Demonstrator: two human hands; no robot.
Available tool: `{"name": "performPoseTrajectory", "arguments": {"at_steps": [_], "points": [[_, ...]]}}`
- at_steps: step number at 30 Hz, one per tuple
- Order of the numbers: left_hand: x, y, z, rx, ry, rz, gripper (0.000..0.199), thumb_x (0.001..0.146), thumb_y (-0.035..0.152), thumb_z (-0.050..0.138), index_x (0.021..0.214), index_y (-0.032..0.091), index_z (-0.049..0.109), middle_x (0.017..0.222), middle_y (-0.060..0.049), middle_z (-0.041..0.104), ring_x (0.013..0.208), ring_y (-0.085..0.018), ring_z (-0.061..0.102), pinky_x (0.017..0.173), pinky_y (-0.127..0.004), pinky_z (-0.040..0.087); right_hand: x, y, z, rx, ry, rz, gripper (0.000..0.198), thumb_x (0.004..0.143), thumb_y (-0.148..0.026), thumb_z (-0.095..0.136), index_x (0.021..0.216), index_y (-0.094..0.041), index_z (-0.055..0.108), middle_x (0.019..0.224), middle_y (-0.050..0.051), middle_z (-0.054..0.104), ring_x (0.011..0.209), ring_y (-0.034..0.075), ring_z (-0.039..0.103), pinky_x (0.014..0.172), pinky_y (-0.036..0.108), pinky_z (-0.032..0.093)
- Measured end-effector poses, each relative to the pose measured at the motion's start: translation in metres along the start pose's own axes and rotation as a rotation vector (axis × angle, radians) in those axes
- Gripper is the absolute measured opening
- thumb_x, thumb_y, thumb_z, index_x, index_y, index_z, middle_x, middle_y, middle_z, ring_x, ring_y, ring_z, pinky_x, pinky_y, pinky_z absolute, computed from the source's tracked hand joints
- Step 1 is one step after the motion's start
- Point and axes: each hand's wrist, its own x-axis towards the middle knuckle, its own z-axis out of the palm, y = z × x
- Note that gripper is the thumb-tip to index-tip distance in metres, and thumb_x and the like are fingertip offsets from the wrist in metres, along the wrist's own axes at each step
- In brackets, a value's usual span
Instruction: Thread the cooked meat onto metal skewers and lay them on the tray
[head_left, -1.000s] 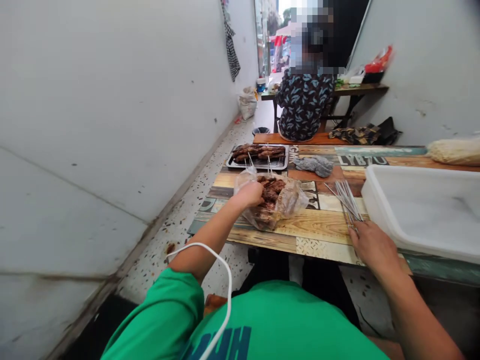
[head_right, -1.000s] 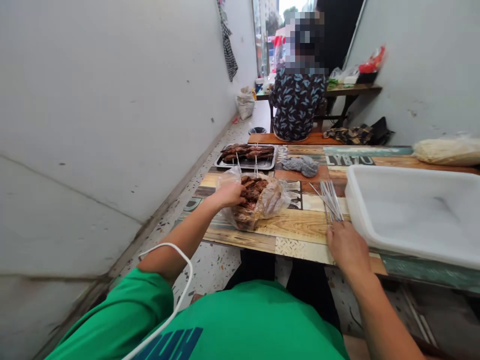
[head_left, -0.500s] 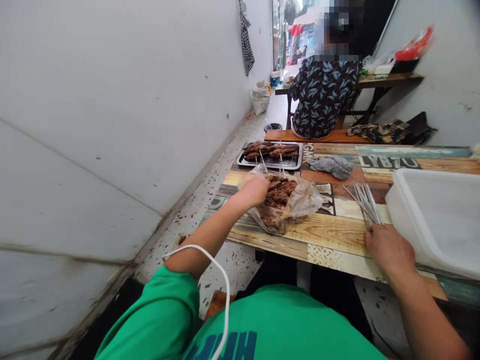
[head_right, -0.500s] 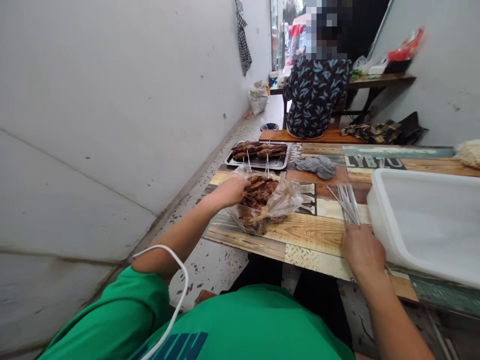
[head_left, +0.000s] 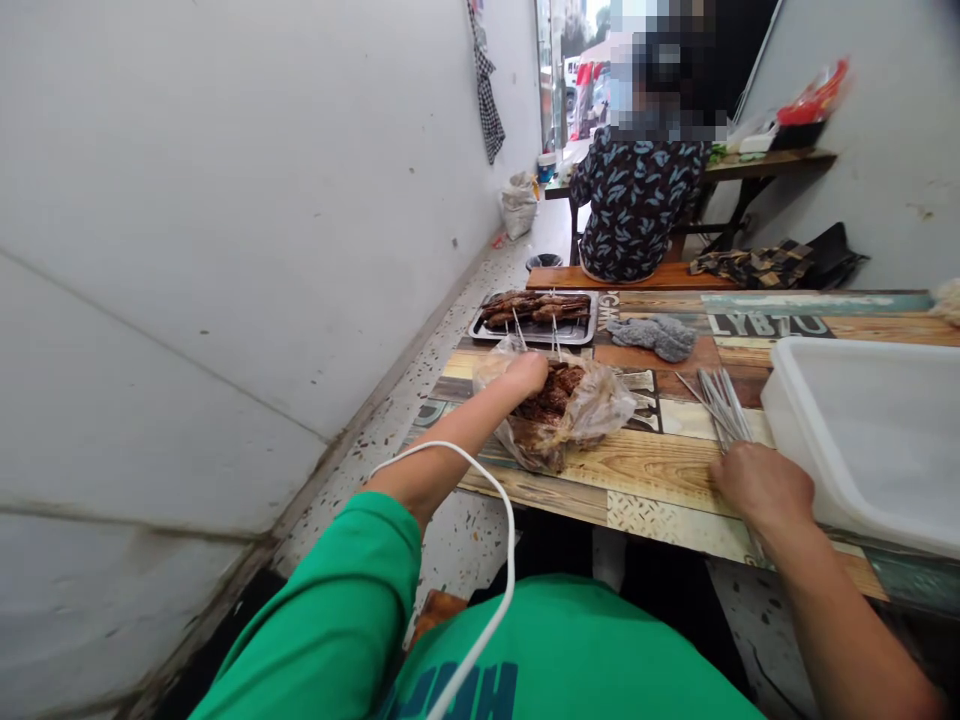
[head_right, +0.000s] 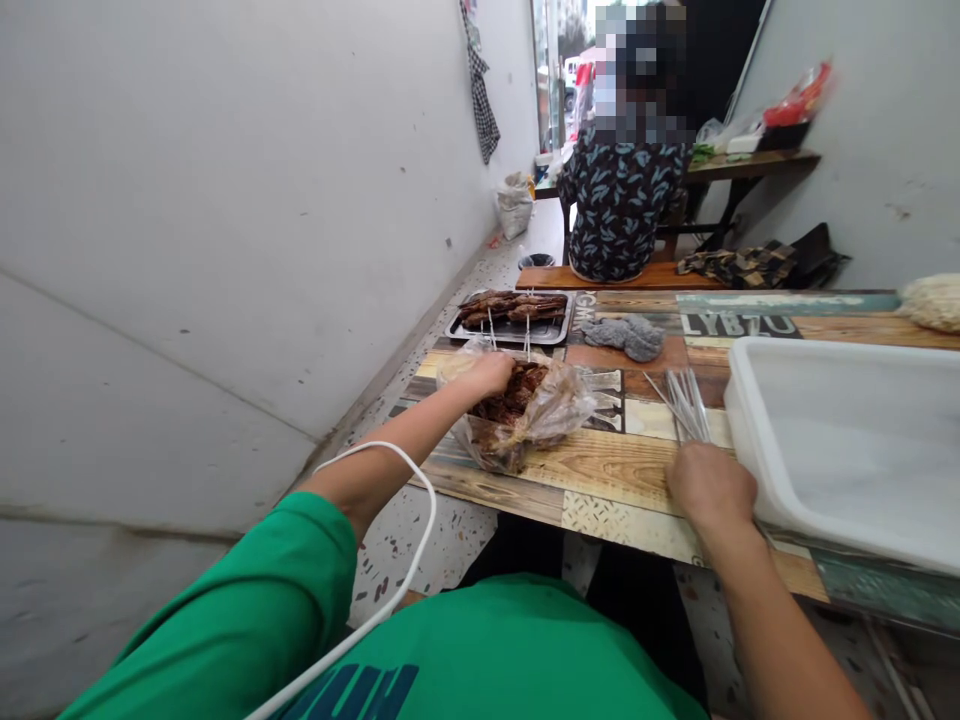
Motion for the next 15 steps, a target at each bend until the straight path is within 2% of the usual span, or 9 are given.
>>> {"name": "performPoseTrajectory", "arguments": {"at_steps": [6,9,12,15], "points": [[0.006,-0.001,-0.006,0.000,-0.100,0.009,0.043,0.066,0.006,0.065,0.108,0.010,0.071,0.113,-0.021,0.067,0.106,-0.030,0.064,0.088,-0.032,0.049,-0.003,-0.001,-0.015,-0.009,-0.054,0.020,0.036,0.087,-0.029,0.040,0.088,-0.010,0.071,0.087,0.023,0.072,0.084,0.035,0.068,0.060,0.038,0.044],[0.003,0.000,-0.010,0.012,-0.161,0.032,0.037,0.063,0.004,0.067,0.099,0.007,0.074,0.108,-0.022,0.069,0.103,-0.031,0.064,0.088,-0.032,0.049,-0.002,0.002,-0.013,0.042,-0.037,0.018,0.036,0.085,-0.031,0.044,0.101,-0.009,0.068,0.088,0.020,0.073,0.084,0.034,0.069,0.061,0.037,0.044],[-0.001,-0.001,-0.010,0.030,-0.175,0.058,0.033,0.062,0.003,0.066,0.093,0.009,0.075,0.105,-0.020,0.070,0.102,-0.029,0.065,0.089,-0.029,0.048,0.002,0.007,-0.006,0.140,0.003,-0.005,0.046,0.082,-0.031,0.046,0.117,-0.007,0.063,0.089,0.018,0.074,0.081,0.032,0.069,0.061,0.035,0.043],[-0.003,-0.006,-0.004,0.043,-0.150,0.098,0.031,0.062,0.003,0.065,0.091,0.009,0.075,0.102,-0.020,0.070,0.099,-0.030,0.065,0.087,-0.030,0.048,0.006,0.013,0.000,0.259,0.043,-0.034,0.046,0.081,-0.030,0.044,0.114,-0.007,0.067,0.081,0.016,0.074,0.076,0.029,0.067,0.061,0.034,0.042]]}}
